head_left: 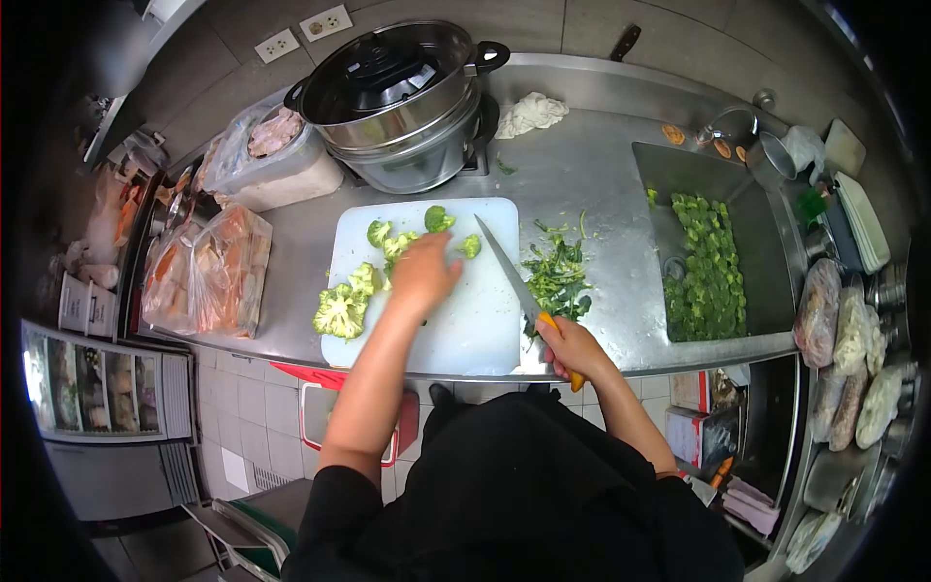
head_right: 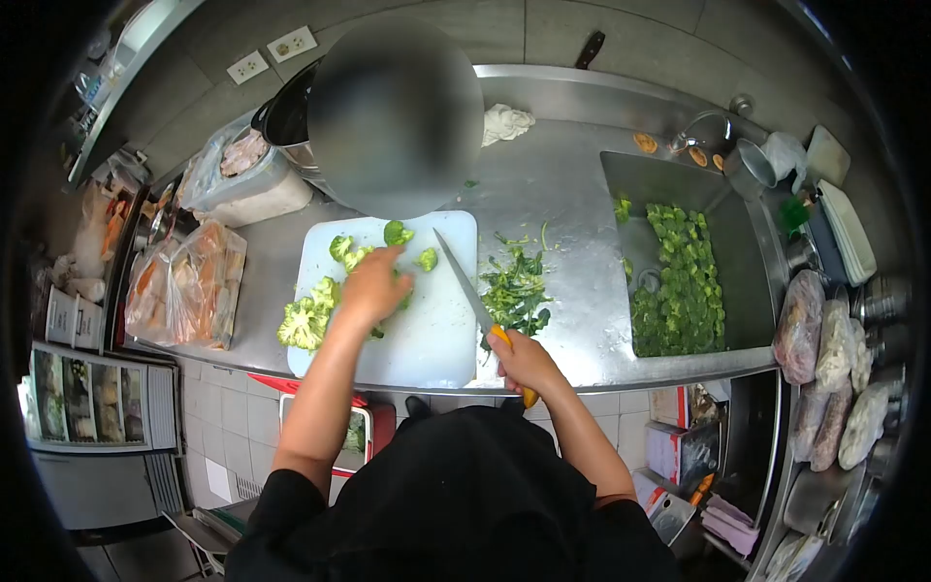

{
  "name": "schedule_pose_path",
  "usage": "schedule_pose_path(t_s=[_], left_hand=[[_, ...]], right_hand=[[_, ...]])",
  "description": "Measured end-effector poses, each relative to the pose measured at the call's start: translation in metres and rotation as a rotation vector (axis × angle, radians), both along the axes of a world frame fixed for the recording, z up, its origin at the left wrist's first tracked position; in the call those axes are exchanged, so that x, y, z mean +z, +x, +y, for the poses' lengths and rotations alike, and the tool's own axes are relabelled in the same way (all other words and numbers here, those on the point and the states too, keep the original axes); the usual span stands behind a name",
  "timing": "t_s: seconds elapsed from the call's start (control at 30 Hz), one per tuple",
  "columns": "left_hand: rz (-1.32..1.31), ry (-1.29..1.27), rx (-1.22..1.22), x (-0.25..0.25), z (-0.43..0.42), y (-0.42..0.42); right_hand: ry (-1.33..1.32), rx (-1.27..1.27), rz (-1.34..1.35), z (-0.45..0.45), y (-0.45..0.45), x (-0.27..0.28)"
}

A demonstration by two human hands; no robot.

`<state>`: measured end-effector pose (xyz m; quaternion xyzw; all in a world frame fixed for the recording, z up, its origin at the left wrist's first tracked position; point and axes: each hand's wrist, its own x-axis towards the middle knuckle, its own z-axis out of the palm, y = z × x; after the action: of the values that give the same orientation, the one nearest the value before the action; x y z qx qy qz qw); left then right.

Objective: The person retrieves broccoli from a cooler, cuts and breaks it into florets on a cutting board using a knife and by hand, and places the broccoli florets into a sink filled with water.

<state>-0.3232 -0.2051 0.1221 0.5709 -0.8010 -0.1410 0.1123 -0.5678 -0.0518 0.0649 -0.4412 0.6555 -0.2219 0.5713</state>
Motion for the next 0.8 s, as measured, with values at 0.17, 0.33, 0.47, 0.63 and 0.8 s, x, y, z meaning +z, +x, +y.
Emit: schedule_pose_path(t_s=[0.17,0.33,0.47,0.63,0.8], left_hand=[[-0.186,0.066,0.013,-0.047,-0.032,-0.046],[0.154,0.31,0.063,-0.02,-0.027,-0.041],[0.61,0.331,-0.176,0.002,-0.02,-0.091],[0.227,0.049,-0.359,0.044,-0.062,-0.081],[-0.312,0.149,0.024,-0.042,-0.155,-0.005]], right_hand=[[-0.084,-0.029,0.039,0.003,-0.01,-0.018],[-0.243,0.056,0.324,0.001,0.008,-0.016],[-0.261,0.077,0.414,-0.01,0.027,-0.02],[-0.224,0.064,0.419,-0.006,0.03,-0.017],[-0.187,-0.024,0.299,0.001,0.04,-0.002]])
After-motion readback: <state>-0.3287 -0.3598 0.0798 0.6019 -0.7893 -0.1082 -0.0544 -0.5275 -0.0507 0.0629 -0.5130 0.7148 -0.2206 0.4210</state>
